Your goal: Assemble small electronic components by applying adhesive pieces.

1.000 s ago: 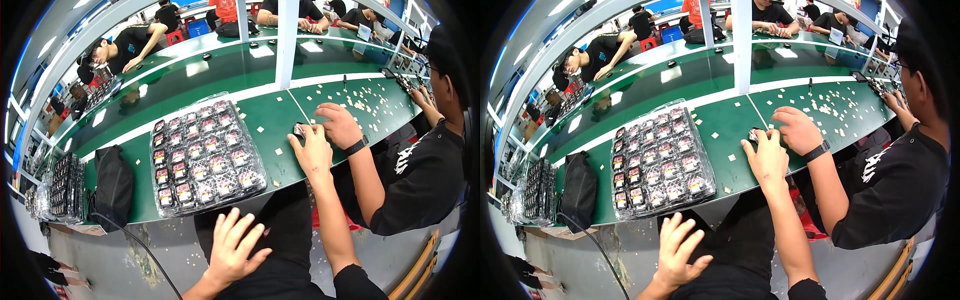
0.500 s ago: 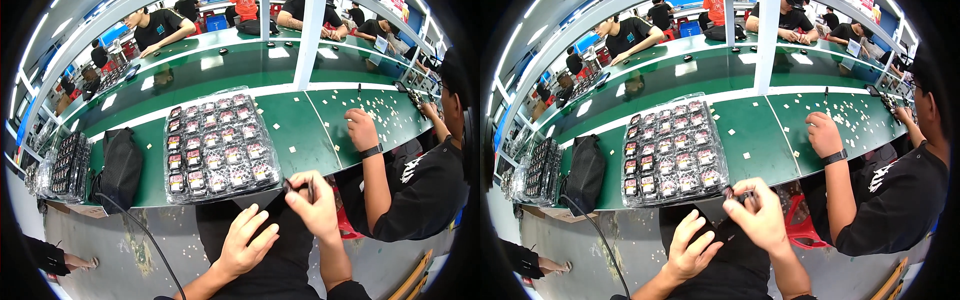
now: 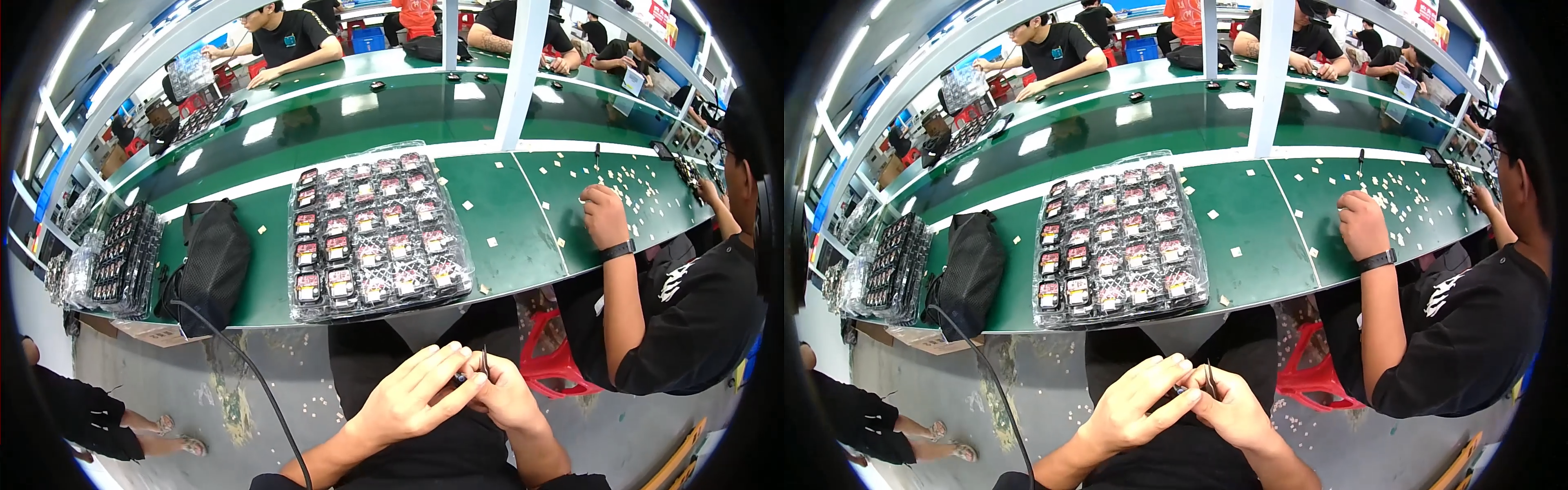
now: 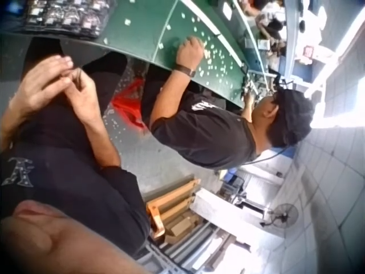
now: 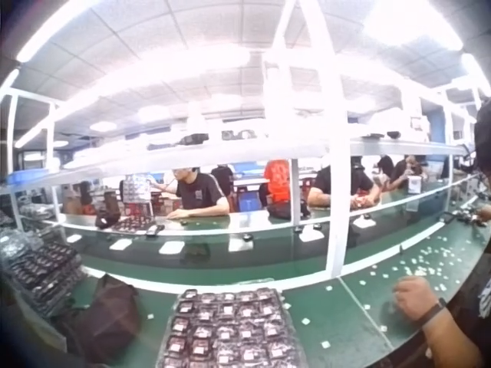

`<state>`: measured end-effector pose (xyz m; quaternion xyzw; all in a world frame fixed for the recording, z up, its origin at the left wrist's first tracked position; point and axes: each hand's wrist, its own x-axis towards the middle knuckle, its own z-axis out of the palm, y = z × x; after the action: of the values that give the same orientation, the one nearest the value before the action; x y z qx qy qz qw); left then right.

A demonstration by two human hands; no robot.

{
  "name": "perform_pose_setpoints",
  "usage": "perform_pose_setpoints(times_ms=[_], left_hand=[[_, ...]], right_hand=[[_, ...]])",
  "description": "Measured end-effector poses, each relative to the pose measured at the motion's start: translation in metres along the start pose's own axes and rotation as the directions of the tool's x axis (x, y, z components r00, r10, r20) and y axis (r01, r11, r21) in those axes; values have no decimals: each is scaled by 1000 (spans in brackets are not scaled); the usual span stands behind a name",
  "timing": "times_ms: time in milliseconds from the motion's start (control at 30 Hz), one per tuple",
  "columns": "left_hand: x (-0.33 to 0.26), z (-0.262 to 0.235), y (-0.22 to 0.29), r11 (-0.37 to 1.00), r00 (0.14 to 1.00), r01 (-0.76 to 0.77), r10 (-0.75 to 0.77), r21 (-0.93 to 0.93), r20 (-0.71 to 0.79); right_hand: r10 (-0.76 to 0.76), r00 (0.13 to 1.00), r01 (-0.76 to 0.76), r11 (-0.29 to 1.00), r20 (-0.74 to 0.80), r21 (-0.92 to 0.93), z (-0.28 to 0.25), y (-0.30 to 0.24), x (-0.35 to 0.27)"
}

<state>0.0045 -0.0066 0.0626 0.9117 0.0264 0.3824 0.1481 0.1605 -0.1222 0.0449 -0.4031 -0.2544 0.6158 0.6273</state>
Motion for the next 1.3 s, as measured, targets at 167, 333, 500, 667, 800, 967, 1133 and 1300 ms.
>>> perform_pose_setpoints(times_ms=[167,333,500,667,800,967,1133,1300], left_hand=[[-14,1,1,997,996,71,-69,31,-63],[-25,0,18,230,680,329,-730,-916,61],[-25,4,7,155,590,280,-806,-947,43],[-23,7,7,-34,530,169,-839,-985,120],[-23,12,7,-88,520,145,-841,-986,151],[-28,17,6,-92,517,173,-839,-981,170],[-29,20,6,-89,521,185,-835,-979,175],[-33,19,3,-108,560,130,-812,-986,163]], right_hand=[[-62,996,65,997,63,-48,10,-3,1],[-190,982,178,894,13,-411,22,-17,3],[-510,841,401,358,183,-843,32,-29,11],[-654,685,500,102,320,-860,18,-11,29],[-679,564,503,-170,471,-848,12,-13,35],[-651,526,468,-317,548,-825,10,-12,33],[-643,543,460,-310,540,-832,11,-11,32],[-660,670,532,110,339,-840,8,-9,37]])
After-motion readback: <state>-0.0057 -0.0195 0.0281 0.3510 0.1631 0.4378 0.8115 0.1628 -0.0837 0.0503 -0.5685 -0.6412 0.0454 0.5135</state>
